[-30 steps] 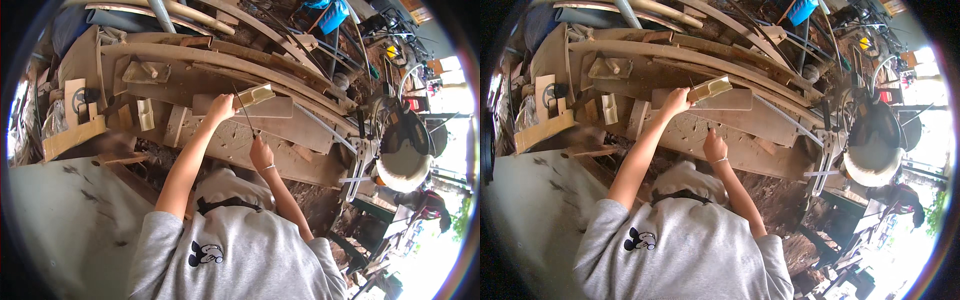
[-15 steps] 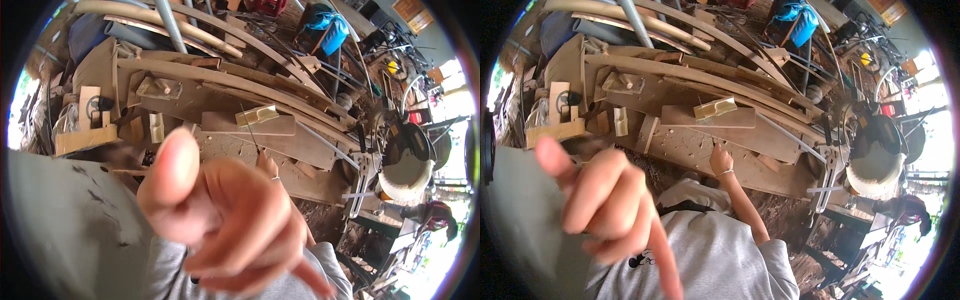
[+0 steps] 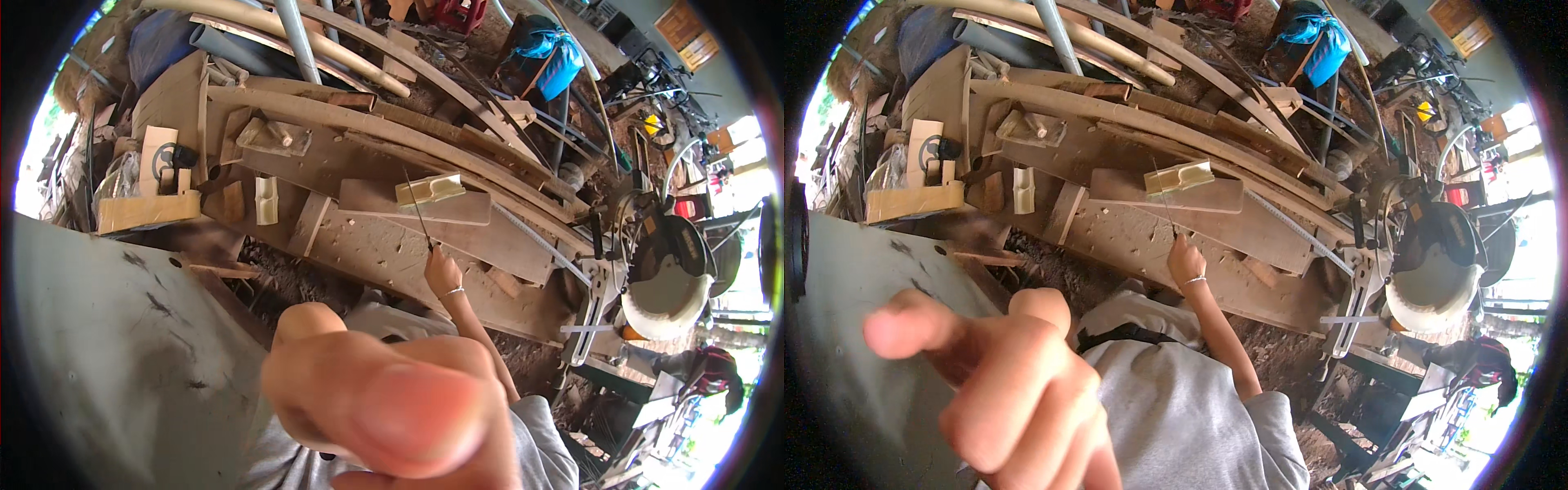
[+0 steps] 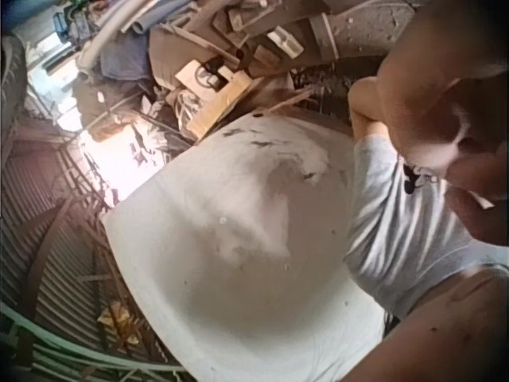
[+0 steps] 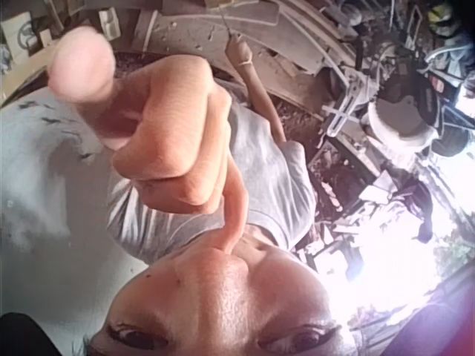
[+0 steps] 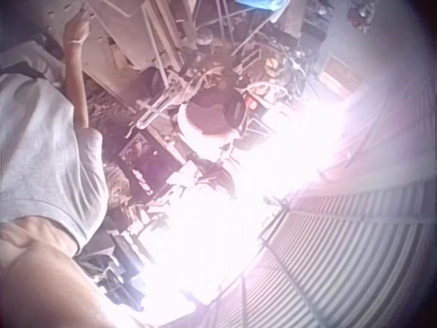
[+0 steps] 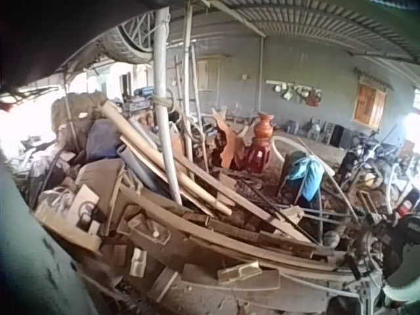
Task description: The person saws a piece of bamboo using a hand saw, rearranges wooden boards and bamboo pieces, and then carves a wood piece using a chisel and a wooden mallet.
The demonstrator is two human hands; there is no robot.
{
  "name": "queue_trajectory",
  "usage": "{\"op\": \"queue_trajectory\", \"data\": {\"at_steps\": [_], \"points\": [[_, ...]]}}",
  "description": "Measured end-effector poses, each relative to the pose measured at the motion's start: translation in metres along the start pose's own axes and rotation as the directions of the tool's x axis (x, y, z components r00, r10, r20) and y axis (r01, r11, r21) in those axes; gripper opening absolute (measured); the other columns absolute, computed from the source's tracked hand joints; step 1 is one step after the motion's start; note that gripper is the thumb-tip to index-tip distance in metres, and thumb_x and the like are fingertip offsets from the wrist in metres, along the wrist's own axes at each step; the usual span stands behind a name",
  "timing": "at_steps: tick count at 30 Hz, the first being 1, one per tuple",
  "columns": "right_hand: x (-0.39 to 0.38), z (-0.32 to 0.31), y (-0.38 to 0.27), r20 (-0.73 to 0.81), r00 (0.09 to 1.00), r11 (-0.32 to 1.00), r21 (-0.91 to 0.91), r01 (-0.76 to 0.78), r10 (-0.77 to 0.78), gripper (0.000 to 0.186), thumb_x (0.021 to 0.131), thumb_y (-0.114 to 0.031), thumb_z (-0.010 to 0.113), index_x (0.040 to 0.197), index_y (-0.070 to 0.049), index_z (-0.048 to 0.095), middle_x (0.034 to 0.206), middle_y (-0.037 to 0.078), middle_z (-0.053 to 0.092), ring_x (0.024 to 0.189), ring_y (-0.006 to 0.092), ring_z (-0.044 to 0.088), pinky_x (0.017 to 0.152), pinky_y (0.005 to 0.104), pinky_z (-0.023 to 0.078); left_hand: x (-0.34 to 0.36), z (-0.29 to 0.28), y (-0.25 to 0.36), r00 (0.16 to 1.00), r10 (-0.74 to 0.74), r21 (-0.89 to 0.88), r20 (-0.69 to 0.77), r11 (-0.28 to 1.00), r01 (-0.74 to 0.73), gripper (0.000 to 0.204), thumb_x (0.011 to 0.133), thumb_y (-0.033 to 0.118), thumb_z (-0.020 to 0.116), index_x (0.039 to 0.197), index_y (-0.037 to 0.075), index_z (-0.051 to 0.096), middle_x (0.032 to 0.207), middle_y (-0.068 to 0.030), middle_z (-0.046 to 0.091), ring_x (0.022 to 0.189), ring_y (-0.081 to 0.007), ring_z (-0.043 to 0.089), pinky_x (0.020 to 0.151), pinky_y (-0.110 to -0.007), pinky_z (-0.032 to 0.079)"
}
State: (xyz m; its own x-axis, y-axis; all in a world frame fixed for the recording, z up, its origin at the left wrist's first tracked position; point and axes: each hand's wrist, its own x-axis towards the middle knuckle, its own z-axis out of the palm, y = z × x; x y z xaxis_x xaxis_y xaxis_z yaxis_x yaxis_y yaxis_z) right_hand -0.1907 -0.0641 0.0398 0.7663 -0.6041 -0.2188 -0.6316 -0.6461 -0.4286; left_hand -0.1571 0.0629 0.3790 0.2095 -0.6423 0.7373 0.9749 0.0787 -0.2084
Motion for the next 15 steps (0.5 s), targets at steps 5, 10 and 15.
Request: {"op": "queue_trajectory", "data": {"at_steps": [5,10,15], "points": [[0.001,-0.001,-0.007,0.027,0.999,1.0,0.003,0.023,-0.023,0.018,0.084,-0.023,0.041,0.087,-0.006,0.047,0.066,0.022,0.057,0.064,0.0402,0.057,0.056,0.0479,0.047,0.004,0.009,-0.003,0.995,-0.008,-0.007,-0.098,1.0,0.007,0.065,0.076,0.068,0.03,0.046,0.011,0.035,0.043,0.0014,0.034,0.035,-0.0092,0.028,0.064,-0.038,0.032],[0.0,-0.001,0.001,-0.054,0.999,0.999,0.045,0.002,0.0,0.018,0.082,-0.021,0.045,0.089,-0.005,0.047,0.065,0.025,0.056,0.06,0.0427,0.055,0.054,0.0504,0.045,0.013,0.005,0.001,0.973,-0.1,-0.108,-0.207,0.991,0.079,0.063,0.077,0.068,0.03,0.046,0.013,0.031,0.043,0.0031,0.03,0.035,-0.0089,0.025,0.046,-0.028,0.025],[0.002,0.014,0.006,-0.006,1.0,1.0,0.012,-0.018,0.019,0.016,0.083,-0.021,0.041,0.086,-0.006,0.047,0.066,0.021,0.057,0.064,0.0396,0.057,0.055,0.0477,0.046,0.02,0.003,0.035,0.858,-0.285,0.213,-0.427,0.891,0.402,0.046,0.08,0.041,0.052,0.051,0.01,0.034,0.045,0.0001,0.03,0.039,-0.0143,0.036,0.056,-0.032,0.042]]}}
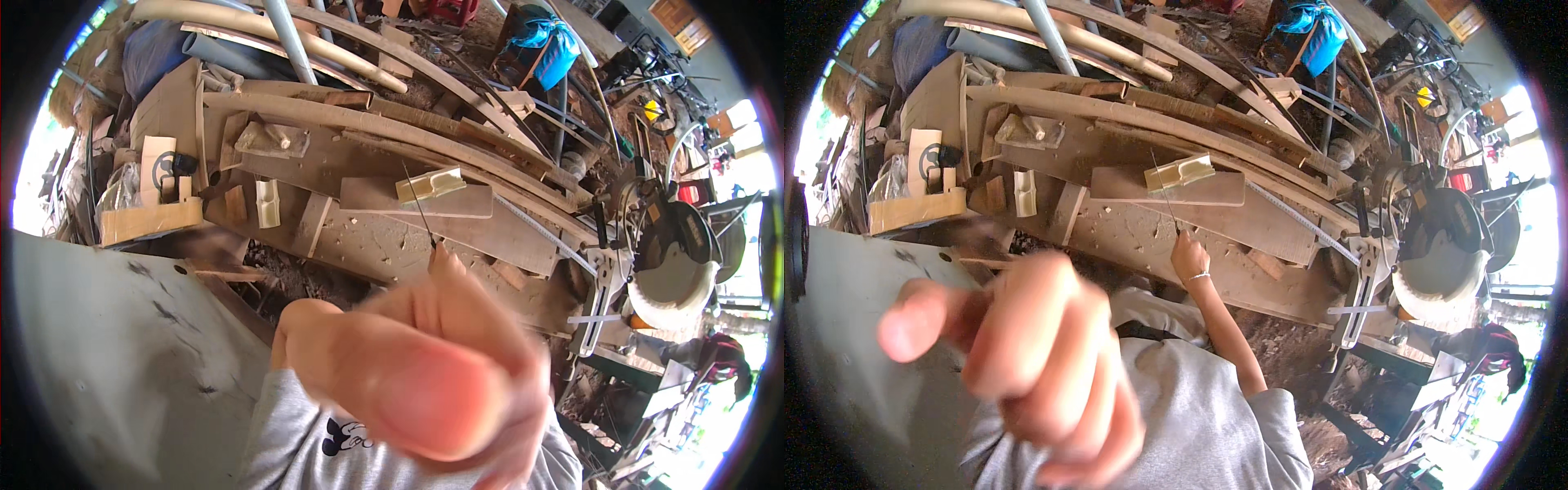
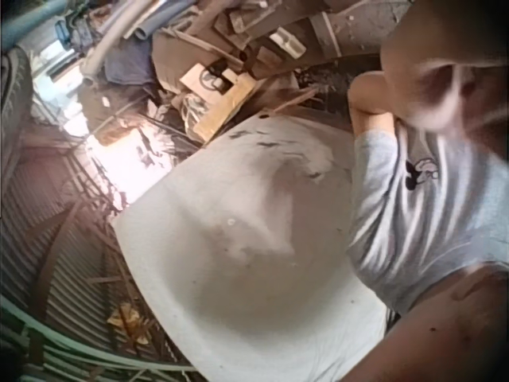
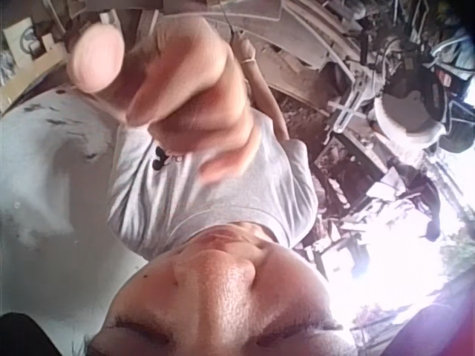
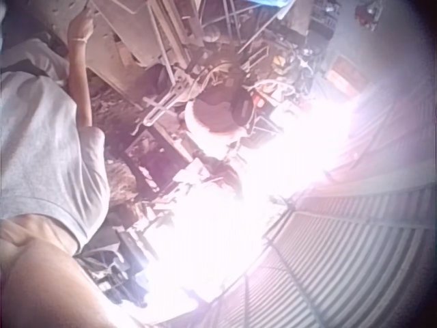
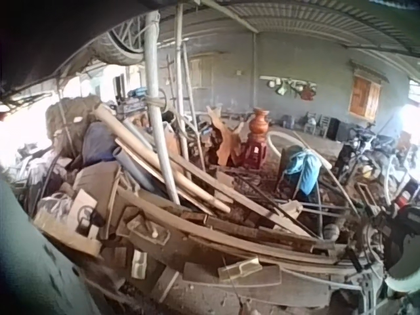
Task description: The person saws a piece of bamboo using a hand saw, rearranges wooden boards and bamboo pieces, and then carves a wood piece using a chisel and a wooden mallet.
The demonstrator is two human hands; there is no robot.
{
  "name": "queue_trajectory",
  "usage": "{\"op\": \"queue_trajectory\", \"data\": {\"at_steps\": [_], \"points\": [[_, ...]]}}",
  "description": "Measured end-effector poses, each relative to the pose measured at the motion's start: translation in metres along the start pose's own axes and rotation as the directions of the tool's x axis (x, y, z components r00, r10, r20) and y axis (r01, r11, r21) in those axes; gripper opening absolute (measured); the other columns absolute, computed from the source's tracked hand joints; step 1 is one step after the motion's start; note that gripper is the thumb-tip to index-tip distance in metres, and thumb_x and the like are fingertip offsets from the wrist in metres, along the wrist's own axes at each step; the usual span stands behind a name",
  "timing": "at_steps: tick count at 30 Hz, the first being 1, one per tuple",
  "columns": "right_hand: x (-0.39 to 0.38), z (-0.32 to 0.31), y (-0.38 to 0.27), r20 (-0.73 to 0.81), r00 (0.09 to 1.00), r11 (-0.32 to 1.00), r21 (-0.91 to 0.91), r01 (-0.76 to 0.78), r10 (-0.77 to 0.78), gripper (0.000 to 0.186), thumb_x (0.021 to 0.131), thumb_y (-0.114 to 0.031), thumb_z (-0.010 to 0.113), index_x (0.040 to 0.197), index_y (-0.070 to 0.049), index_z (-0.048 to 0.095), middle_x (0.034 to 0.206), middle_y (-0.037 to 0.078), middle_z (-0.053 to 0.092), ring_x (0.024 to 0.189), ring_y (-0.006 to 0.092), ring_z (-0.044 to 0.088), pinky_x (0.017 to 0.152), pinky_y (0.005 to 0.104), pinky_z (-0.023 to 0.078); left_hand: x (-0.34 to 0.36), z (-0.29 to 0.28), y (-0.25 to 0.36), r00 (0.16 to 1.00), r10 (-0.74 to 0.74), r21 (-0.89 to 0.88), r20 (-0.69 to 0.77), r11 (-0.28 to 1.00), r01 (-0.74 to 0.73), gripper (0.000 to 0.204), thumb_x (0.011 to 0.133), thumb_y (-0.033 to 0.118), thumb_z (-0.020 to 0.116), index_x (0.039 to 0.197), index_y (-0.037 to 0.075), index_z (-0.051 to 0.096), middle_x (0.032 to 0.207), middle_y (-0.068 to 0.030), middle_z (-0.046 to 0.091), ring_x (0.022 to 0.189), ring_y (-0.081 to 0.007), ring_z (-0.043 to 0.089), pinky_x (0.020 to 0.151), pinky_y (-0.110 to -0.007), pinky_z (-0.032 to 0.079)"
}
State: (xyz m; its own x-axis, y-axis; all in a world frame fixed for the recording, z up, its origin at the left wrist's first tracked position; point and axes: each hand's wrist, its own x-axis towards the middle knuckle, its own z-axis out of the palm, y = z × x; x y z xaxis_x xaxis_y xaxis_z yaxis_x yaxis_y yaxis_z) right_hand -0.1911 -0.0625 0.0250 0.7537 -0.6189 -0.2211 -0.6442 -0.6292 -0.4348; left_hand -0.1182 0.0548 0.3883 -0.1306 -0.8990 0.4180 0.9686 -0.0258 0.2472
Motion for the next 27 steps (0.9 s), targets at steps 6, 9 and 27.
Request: {"op": "queue_trajectory", "data": {"at_steps": [6,9,27], "points": [[-0.01,-0.014,-0.004,0.011,0.999,0.998,-0.052,0.033,-0.032,0.014,0.082,-0.02,0.041,0.088,-0.007,0.047,0.064,0.02,0.058,0.061,0.0369,0.059,0.051,0.0462,0.047,-0.016,-0.121,0.06,0.834,0.53,0.971,-0.154,-0.073,0.226,0.031,0.07,-0.008,0.058,0.098,0.003,0.051,0.099,-0.0058,0.053,0.091,-0.0145,0.051,0.071,-0.025,0.047],[-0.019,-0.009,0.006,0.013,0.998,0.998,-0.011,0.067,-0.066,0.015,0.084,-0.022,0.042,0.087,-0.008,0.046,0.063,0.022,0.056,0.059,0.0405,0.056,0.051,0.0494,0.045,-0.027,-0.192,0.081,0.818,0.417,0.828,-0.396,-0.223,0.515,0.032,0.07,-0.009,0.055,0.1,0.002,0.052,0.102,-0.0081,0.055,0.092,-0.0167,0.055,0.073,-0.025,0.048],[-0.031,-0.018,0.013,0.043,0.997,0.996,-0.067,-0.056,0.059,0.019,0.085,-0.026,0.041,0.093,-0.01,0.047,0.064,0.016,0.058,0.061,0.0333,0.059,0.05,0.0446,0.046,0.003,-0.456,0.093,0.546,-0.837,-0.053,0.042,-0.548,-0.835,0.05,0.072,0.021,0.052,0.119,0.027,0.035,0.126,0.0022,0.036,0.119,-0.0157,0.031,0.103,-0.04,0.02]]}}
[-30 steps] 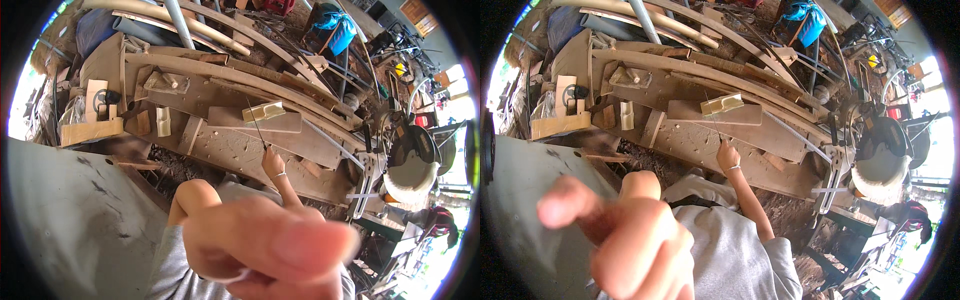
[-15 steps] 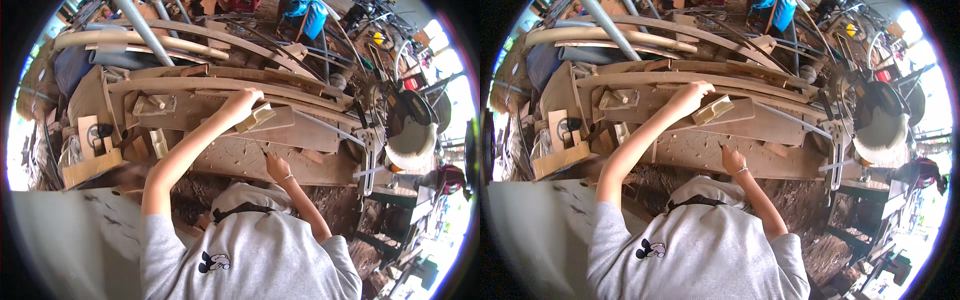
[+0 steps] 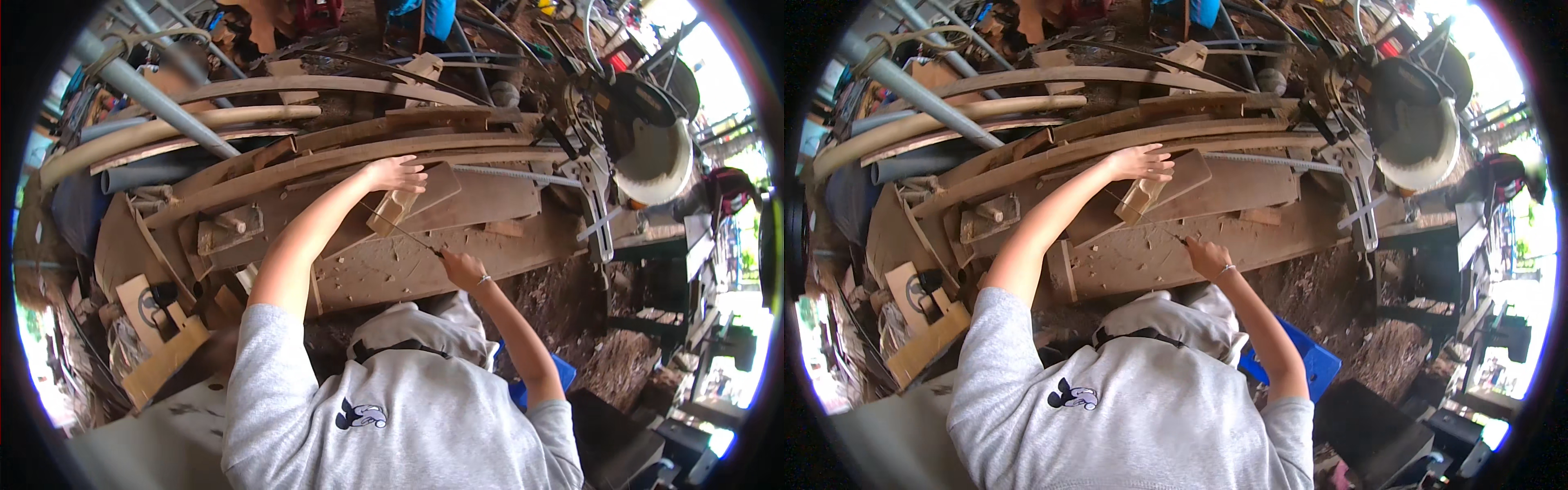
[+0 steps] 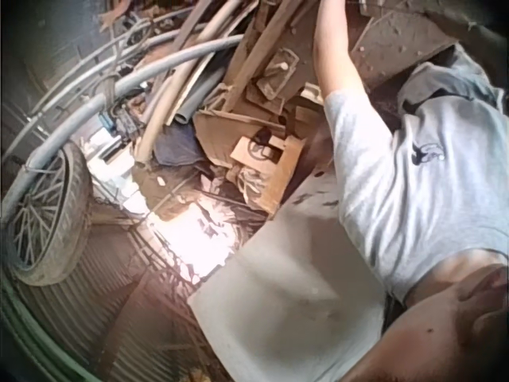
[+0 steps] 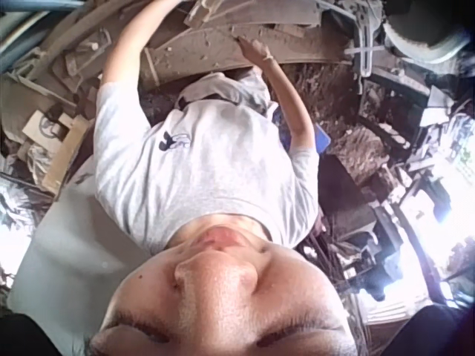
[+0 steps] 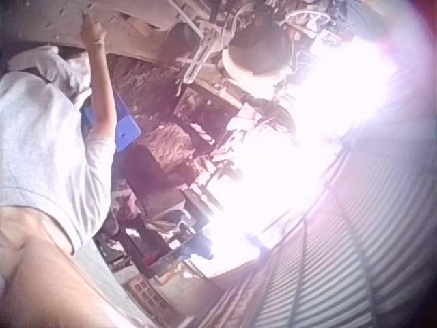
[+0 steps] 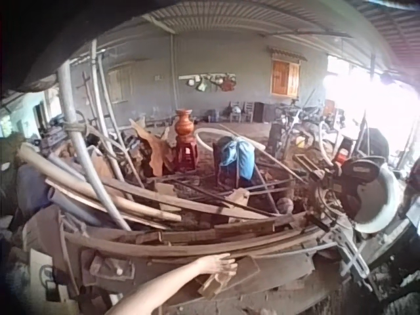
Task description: The person saws a piece of bamboo using a hand saw, rearranges wooden boards and bamboo pieces, and then carves a wood piece using a chisel and a wooden mallet.
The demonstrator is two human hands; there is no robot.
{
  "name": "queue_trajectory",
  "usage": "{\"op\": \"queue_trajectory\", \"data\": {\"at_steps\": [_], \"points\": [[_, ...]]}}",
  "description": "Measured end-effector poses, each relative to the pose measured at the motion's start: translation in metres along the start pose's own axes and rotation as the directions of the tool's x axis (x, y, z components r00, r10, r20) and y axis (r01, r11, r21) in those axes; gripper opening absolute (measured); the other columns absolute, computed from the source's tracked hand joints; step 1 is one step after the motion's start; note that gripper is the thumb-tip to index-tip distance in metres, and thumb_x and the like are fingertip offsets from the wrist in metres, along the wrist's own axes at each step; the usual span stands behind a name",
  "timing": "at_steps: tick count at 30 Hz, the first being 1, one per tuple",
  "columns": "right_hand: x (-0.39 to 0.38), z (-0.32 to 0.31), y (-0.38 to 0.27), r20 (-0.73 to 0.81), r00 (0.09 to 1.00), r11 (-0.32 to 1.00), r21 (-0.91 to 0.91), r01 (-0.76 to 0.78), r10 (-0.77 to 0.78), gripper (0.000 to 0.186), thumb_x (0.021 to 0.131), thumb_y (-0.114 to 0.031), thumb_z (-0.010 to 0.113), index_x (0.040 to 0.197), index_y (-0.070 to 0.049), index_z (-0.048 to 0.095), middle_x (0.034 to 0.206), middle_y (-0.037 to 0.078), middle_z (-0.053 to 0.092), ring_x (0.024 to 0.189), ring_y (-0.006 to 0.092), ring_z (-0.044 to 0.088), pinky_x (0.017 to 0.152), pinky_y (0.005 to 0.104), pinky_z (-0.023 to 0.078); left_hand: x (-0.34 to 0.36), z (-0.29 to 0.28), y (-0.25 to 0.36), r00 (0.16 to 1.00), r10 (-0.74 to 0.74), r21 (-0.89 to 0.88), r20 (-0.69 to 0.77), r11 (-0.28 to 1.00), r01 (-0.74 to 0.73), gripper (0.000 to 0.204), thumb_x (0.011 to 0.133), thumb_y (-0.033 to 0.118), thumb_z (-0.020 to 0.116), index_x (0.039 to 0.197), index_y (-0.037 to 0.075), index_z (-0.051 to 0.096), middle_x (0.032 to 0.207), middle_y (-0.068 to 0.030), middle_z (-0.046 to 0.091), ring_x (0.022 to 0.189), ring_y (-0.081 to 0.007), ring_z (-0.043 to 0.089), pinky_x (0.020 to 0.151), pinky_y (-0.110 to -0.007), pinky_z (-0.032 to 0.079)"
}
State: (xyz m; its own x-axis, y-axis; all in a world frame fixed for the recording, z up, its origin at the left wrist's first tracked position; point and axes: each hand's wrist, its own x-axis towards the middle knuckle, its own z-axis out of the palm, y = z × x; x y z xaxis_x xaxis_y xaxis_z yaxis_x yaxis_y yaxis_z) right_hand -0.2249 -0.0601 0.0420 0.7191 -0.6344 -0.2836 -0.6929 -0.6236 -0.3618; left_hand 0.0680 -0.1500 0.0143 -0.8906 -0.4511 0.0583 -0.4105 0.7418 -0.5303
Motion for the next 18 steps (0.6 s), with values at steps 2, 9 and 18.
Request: {"op": "queue_trajectory", "data": {"at_steps": [2,9,18], "points": [[-0.002,-0.003,-0.001,0.008,0.999,0.999,-0.003,-0.036,0.036,0.019,0.086,-0.027,0.041,0.094,-0.01,0.047,0.064,0.015,0.058,0.06,0.0333,0.059,0.05,0.0446,0.046,0.013,0.001,-0.002,0.996,0.089,-0.067,0.026,0.994,-0.087,0.051,0.069,0.022,0.056,0.117,0.025,0.037,0.127,0.0011,0.036,0.12,-0.0166,0.031,0.104,-0.04,0.019],[0.0,0.007,-0.019,-0.018,1.0,0.994,-0.107,-0.013,0.011,0.014,0.079,-0.014,0.044,0.092,-0.011,0.047,0.061,0.014,0.059,0.055,0.0293,0.06,0.043,0.041,0.046,0.031,0.023,-0.003,0.933,0.346,-0.308,0.1,0.902,-0.301,0.036,0.064,0.029,0.061,0.097,0.017,0.051,0.108,-0.003,0.05,0.111,-0.0192,0.041,0.099,-0.04,0.025],[0.004,-0.015,-0.004,-0.07,0.993,0.945,-0.321,0.071,-0.099,0.021,0.077,-0.014,0.046,0.098,-0.015,0.048,0.06,0.009,0.058,0.054,0.0248,0.059,0.055,0.037,0.048,0.0,-0.037,-0.017,0.999,0.043,-0.226,0.001,0.973,-0.042,0.017,0.064,0.01,0.054,0.079,0.013,0.048,0.081,-0.0008,0.049,0.089,-0.0174,0.049,0.098,-0.035,0.03]]}}
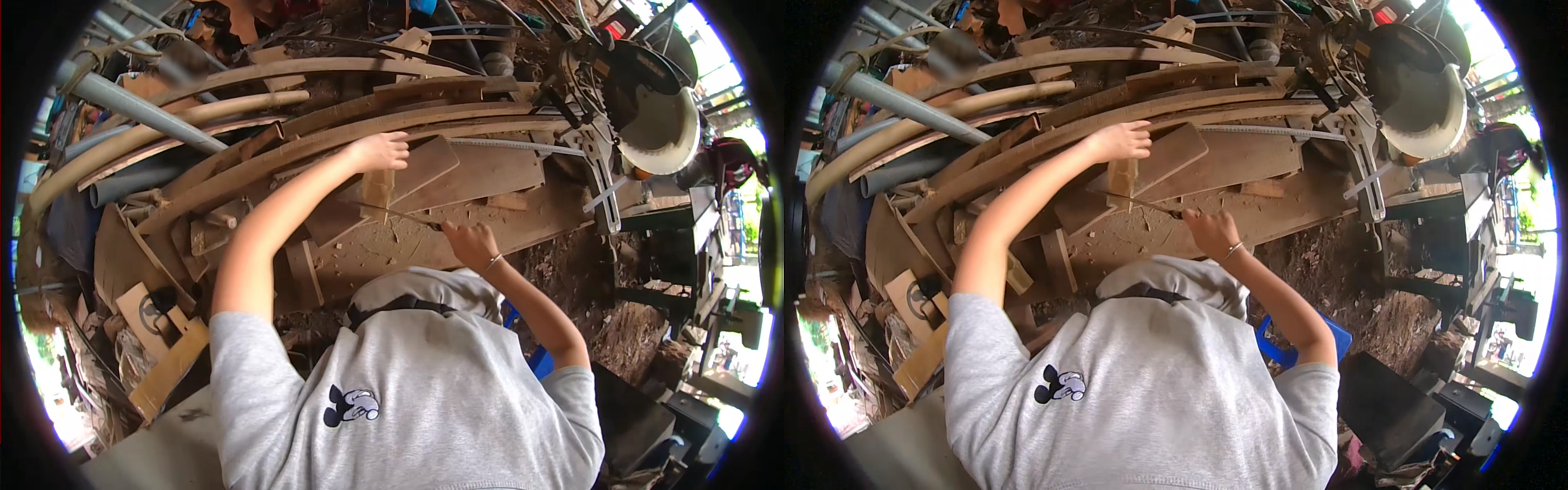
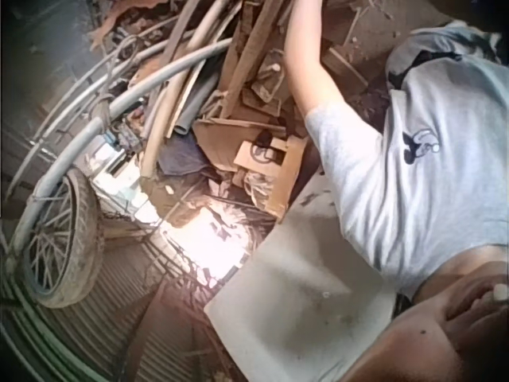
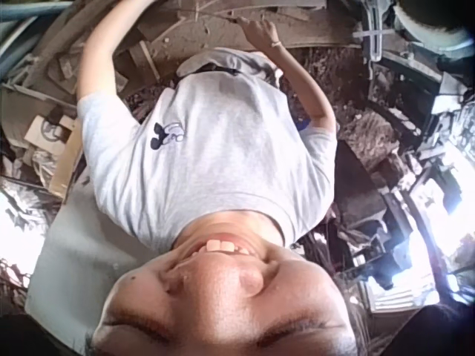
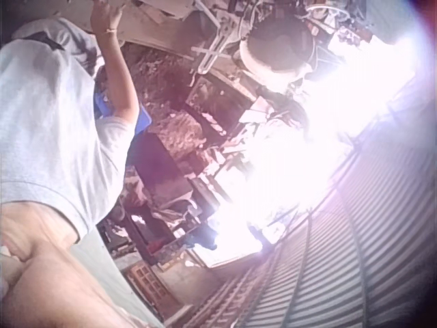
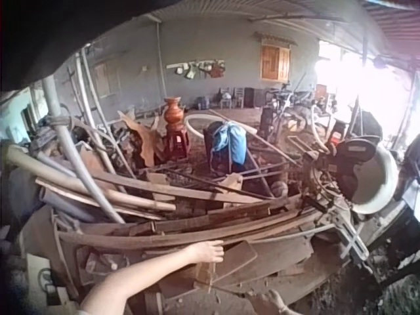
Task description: The person saws a piece of bamboo using a hand saw, rearranges wooden boards and bamboo pieces, and then carves a wood piece using a chisel and a wooden mallet.
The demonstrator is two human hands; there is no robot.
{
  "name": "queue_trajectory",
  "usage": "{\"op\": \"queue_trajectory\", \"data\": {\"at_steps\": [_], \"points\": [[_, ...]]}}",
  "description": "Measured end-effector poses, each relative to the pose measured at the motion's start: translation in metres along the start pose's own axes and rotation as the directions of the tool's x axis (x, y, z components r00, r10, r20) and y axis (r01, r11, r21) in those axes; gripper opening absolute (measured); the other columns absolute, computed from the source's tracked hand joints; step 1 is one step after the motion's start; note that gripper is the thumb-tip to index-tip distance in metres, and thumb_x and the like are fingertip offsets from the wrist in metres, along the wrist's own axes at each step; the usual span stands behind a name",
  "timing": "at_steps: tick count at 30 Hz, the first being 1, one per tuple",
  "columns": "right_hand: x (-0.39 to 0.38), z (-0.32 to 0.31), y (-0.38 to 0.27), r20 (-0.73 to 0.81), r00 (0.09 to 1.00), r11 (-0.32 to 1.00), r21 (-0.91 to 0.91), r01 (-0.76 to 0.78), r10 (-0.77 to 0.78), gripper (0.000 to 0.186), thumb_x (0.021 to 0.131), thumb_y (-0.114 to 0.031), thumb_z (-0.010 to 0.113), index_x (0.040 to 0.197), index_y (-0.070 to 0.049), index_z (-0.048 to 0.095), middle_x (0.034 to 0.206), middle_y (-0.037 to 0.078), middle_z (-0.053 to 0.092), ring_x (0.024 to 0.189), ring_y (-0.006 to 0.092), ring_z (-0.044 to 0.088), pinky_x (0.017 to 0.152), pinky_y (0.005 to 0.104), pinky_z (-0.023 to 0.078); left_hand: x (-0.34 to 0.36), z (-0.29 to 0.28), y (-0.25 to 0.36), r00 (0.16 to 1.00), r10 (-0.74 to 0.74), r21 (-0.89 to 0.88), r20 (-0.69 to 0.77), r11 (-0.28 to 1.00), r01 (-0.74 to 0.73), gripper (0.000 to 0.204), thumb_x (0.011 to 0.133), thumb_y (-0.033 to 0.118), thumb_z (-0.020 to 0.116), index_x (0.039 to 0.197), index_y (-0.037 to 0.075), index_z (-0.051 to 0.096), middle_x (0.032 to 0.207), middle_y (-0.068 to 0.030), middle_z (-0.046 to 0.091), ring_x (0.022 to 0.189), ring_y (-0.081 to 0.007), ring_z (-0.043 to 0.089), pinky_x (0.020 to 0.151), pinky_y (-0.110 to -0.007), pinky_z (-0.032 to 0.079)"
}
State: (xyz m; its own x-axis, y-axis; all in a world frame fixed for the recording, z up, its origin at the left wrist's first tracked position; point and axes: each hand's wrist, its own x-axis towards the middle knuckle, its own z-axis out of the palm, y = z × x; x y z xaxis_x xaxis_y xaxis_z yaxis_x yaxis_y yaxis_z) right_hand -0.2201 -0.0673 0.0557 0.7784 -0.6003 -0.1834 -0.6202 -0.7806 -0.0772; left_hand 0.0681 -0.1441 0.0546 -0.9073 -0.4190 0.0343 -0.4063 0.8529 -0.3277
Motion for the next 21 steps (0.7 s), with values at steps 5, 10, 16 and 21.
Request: {"op": "queue_trajectory", "data": {"at_steps": [5,10,16,21], "points": [[0.007,-0.022,0.035,-0.205,0.936,0.951,-0.18,0.25,-0.285,0.026,0.073,-0.013,0.048,0.098,-0.017,0.053,0.071,0.007,0.058,0.065,0.0203,0.058,0.068,0.0335,0.044,-0.037,-0.055,0.047,0.91,-0.314,-0.051,0.27,0.939,0.34,0.031,0.055,0.009,0.064,0.082,0.012,0.049,0.083,-0.0001,0.049,0.092,-0.0172,0.048,0.093,-0.033,0.034],[0.025,-0.043,0.043,-0.224,0.854,0.882,-0.177,0.437,-0.469,0.017,0.071,-0.014,0.053,0.087,-0.017,0.055,0.067,0.002,0.053,0.062,0.0172,0.056,0.061,0.0306,0.043,-0.054,-0.076,0.097,0.743,-0.512,-0.151,0.431,0.771,0.619,0.047,0.047,0.013,0.073,0.088,0.013,0.051,0.087,0.0006,0.049,0.092,-0.0165,0.046,0.079,-0.031,0.038],[0.073,-0.083,0.029,-0.031,0.755,0.685,-0.446,0.576,-0.655,0.018,0.071,-0.018,0.055,0.088,-0.017,0.054,0.078,-0.002,0.055,0.078,0.0147,0.054,0.07,0.029,0.04,-0.07,-0.054,0.128,0.386,-0.509,-0.043,0.769,0.561,0.827,0.067,0.037,0.044,0.078,0.09,0.011,0.053,0.08,-0.004,0.059,0.08,-0.0212,0.057,0.071,-0.033,0.04],[0.079,-0.114,0.028,-0.051,0.717,0.635,-0.512,0.579,-0.695,0.025,0.068,-0.015,0.055,0.094,-0.013,0.055,0.083,0.0,0.055,0.082,0.014,0.052,0.072,0.029,0.04,-0.09,-0.092,0.12,0.236,-0.633,-0.15,0.738,0.188,0.971,0.058,0.042,0.037,0.076,0.087,0.008,0.053,0.084,-0.0086,0.06,0.082,-0.024,0.058,0.068,-0.035,0.043]]}}
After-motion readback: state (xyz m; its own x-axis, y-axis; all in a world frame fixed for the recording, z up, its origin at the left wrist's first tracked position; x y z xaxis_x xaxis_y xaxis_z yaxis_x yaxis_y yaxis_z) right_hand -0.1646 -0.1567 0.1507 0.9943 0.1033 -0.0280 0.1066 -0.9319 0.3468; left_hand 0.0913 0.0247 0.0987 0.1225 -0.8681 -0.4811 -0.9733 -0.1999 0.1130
